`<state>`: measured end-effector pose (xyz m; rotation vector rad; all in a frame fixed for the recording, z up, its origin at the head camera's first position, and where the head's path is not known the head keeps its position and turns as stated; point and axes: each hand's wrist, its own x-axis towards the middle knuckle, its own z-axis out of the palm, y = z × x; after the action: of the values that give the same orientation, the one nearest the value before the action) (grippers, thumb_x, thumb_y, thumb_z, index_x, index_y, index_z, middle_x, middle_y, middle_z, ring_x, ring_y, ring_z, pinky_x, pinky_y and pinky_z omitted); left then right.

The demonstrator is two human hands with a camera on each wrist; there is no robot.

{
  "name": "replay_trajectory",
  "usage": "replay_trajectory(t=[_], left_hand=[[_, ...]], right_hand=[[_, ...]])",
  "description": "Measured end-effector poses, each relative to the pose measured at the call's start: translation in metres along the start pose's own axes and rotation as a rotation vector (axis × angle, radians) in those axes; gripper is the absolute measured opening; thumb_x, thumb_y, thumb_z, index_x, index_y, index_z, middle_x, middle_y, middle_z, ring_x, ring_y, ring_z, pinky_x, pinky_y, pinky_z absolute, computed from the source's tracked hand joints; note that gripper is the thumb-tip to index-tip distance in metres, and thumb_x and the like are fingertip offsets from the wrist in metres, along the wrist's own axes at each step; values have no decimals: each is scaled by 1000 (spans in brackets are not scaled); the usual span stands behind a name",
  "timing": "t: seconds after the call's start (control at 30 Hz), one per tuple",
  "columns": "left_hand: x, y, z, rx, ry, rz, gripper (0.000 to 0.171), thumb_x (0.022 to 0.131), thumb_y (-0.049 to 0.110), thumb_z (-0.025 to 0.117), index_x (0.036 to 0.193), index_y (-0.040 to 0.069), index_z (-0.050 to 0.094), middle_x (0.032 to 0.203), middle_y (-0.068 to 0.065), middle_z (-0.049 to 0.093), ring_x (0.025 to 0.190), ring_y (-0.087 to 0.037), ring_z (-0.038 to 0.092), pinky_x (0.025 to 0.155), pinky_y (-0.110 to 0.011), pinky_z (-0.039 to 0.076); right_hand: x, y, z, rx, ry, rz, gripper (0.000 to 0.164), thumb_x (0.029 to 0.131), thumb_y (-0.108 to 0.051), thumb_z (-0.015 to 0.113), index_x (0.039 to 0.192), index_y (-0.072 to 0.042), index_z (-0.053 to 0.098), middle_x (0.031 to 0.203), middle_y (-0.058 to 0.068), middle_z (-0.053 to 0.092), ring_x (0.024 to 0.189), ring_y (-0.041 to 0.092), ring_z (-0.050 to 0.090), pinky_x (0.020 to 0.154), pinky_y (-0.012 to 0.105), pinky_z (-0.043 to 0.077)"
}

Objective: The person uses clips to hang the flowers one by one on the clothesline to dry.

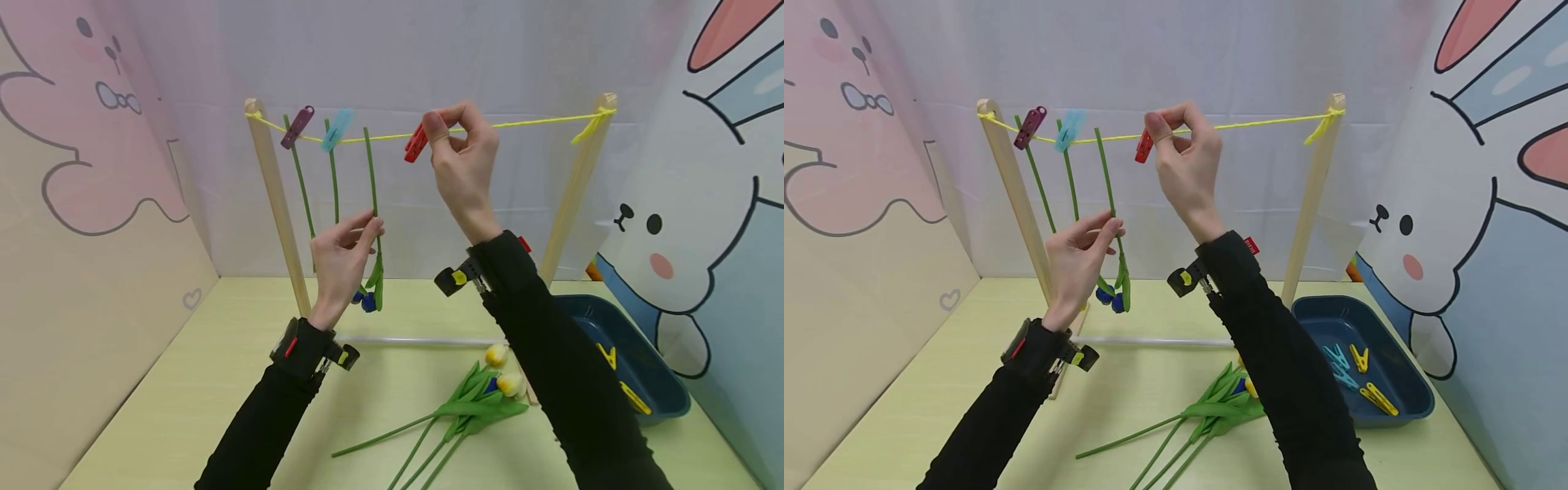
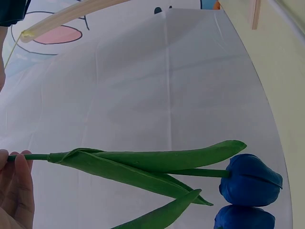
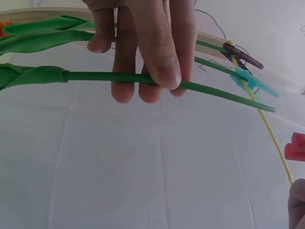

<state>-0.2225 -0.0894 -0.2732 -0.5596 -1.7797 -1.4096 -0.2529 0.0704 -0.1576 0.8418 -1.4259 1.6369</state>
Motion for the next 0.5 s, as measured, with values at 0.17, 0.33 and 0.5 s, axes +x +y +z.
replay_trajectory(t=[0.17,0.33,0.5], left_hand=[[3,0,1,-3,15,11,25,95,9,68,116,-5,72,94,-25,75,79,-37,74,65,-20,57],[5,2,3,-15,18,15,25,94,8,69,114,-7,72,93,-26,75,77,-38,74,63,-17,56],[8,4,4,-33,19,23,23,94,5,69,113,-9,72,93,-27,75,76,-42,73,60,-16,55]], right_hand=[[8,-3,11,-39,19,-22,13,96,-3,65,86,5,62,75,-14,57,63,5,57,55,20,45],[14,-4,19,-86,37,-11,15,96,-5,67,87,6,63,75,-17,56,79,4,56,63,20,52],[18,-4,26,-126,51,10,17,96,-7,67,89,7,63,74,-18,55,77,4,53,62,18,50]])
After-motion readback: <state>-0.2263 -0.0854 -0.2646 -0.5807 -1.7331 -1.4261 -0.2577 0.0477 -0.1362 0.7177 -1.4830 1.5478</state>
